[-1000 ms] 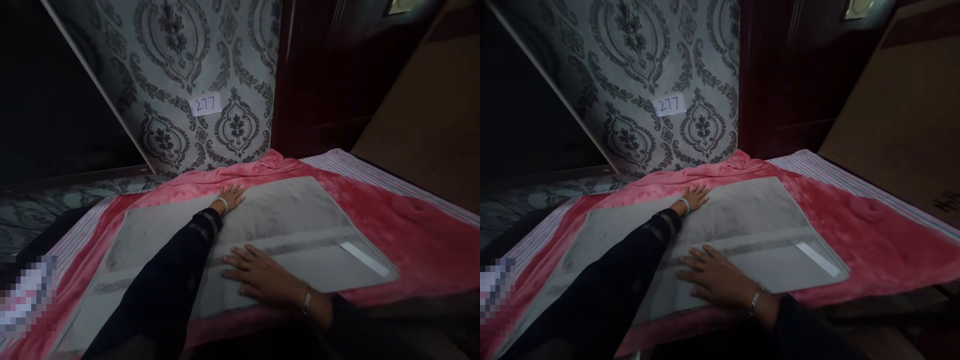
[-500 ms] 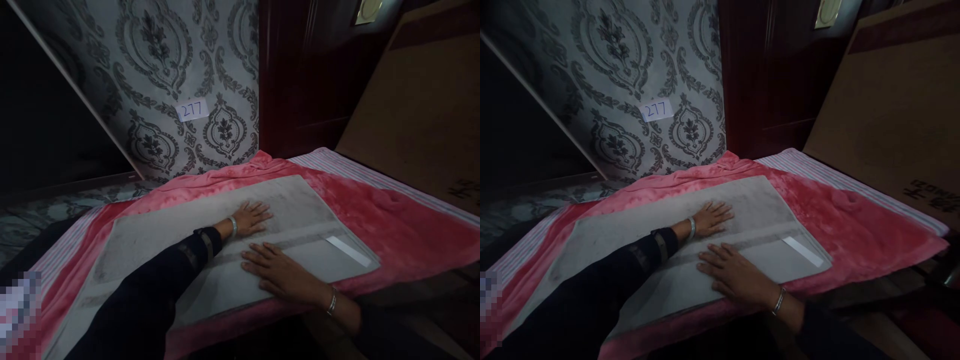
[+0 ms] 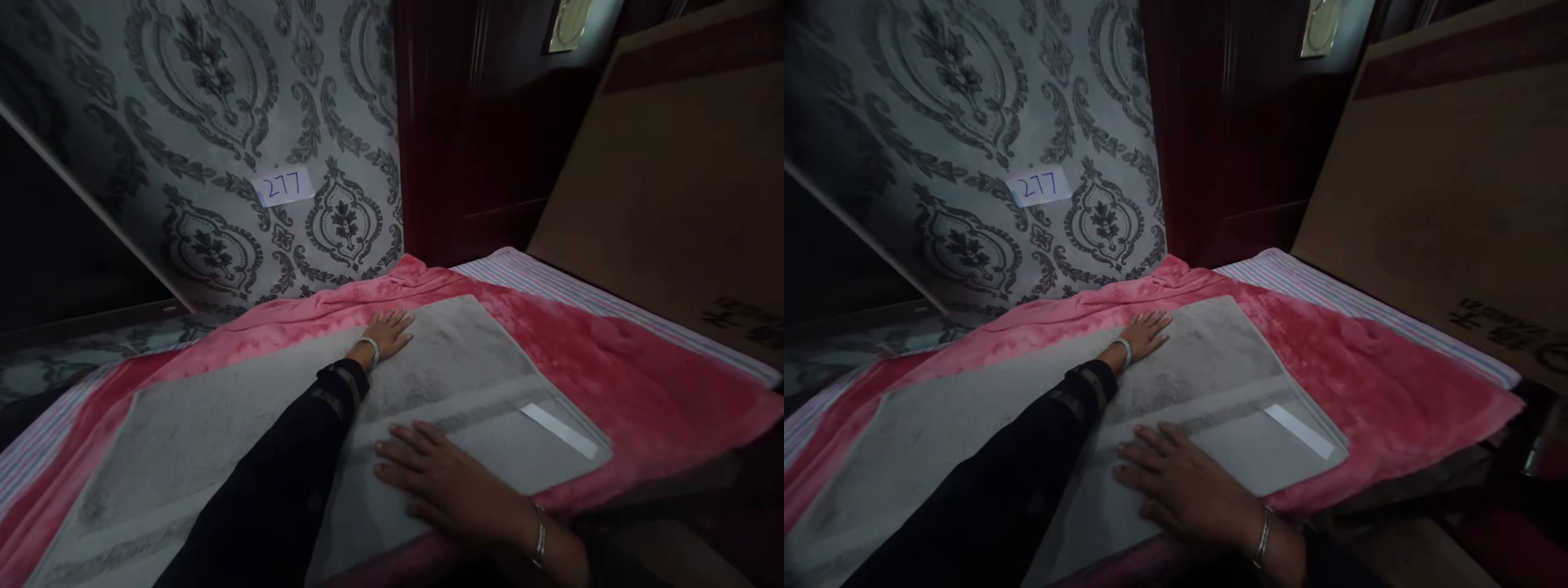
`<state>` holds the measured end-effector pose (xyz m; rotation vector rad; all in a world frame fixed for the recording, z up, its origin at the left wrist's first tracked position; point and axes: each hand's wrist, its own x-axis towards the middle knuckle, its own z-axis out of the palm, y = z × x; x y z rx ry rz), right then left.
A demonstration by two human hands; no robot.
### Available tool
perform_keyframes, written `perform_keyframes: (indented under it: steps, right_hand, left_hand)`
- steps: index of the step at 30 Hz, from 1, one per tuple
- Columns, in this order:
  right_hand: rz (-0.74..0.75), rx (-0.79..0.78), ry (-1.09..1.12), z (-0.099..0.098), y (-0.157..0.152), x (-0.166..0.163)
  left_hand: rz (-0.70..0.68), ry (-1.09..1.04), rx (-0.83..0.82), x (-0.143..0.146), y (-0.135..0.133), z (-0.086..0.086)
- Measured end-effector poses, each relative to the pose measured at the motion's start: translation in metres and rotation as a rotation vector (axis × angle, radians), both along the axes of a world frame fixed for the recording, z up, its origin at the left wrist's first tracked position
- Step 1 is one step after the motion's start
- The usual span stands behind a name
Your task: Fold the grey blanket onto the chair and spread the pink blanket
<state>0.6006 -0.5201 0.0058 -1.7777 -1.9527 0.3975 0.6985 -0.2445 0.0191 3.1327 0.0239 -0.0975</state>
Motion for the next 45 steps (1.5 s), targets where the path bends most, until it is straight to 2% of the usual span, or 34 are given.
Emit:
perform_keyframes:
  steps: [4,6,7,9,12,14,16,22,26,31,35,38,41,45]
  right_hand:
    - [0.006,-0.003,0.027,0.005,0.001,0.002]
    - [-0.004,0.016,0.035,0.010,-0.003,0.010]
    - [-0.033,0.037,0.029,0.012,-0.007,0.015]
    - [-0.124,0.089,-0.002,0.014,-0.018,0.029]
    - [-0.213,0.113,-0.068,0.010,-0.036,0.049]
    - [-0.219,0.083,-0.110,0.005,-0.043,0.055]
    - [-0.220,0.048,-0.139,0.000,-0.047,0.057]
    - [-0.221,0.050,-0.106,-0.001,-0.046,0.056]
    - [-0.220,0.021,-0.088,0.004,-0.046,0.058]
    - [-0.225,0.028,-0.085,0.007,-0.047,0.059]
    - [-0.241,0.063,-0.069,0.005,-0.045,0.057]
    - [-0.247,0.079,-0.045,0.006,-0.046,0.058]
    - [-0.269,0.122,-0.053,0.009,-0.055,0.068]
    - [-0.478,0.196,-0.188,0.001,-0.075,0.092]
  left_hand:
    - [0.187,0.029,0.043,-0.005,-0.017,0.016]
    - [0.191,0.047,0.069,-0.010,-0.029,0.024]
    - [0.147,0.046,0.077,-0.013,-0.036,0.027]
    - [-0.023,0.045,0.062,-0.021,-0.053,0.028]
    - [-0.302,0.081,0.000,-0.031,-0.077,0.018]
    - [-0.390,0.081,-0.019,-0.030,-0.086,0.009]
    - [-0.398,0.053,-0.019,-0.020,-0.087,0.003]
    - [-0.295,0.026,-0.019,0.038,-0.065,0.003]
    - [-0.239,-0.036,-0.040,0.065,-0.056,0.001]
    - [-0.041,-0.066,-0.015,0.078,-0.061,0.001]
    - [0.143,-0.032,0.012,0.080,-0.072,0.008]
    - [0.188,-0.020,0.046,0.076,-0.080,0.017]
    - [0.055,-0.052,0.055,0.064,-0.091,0.021]
    - [-0.388,-0.028,0.020,0.051,-0.110,0.012]
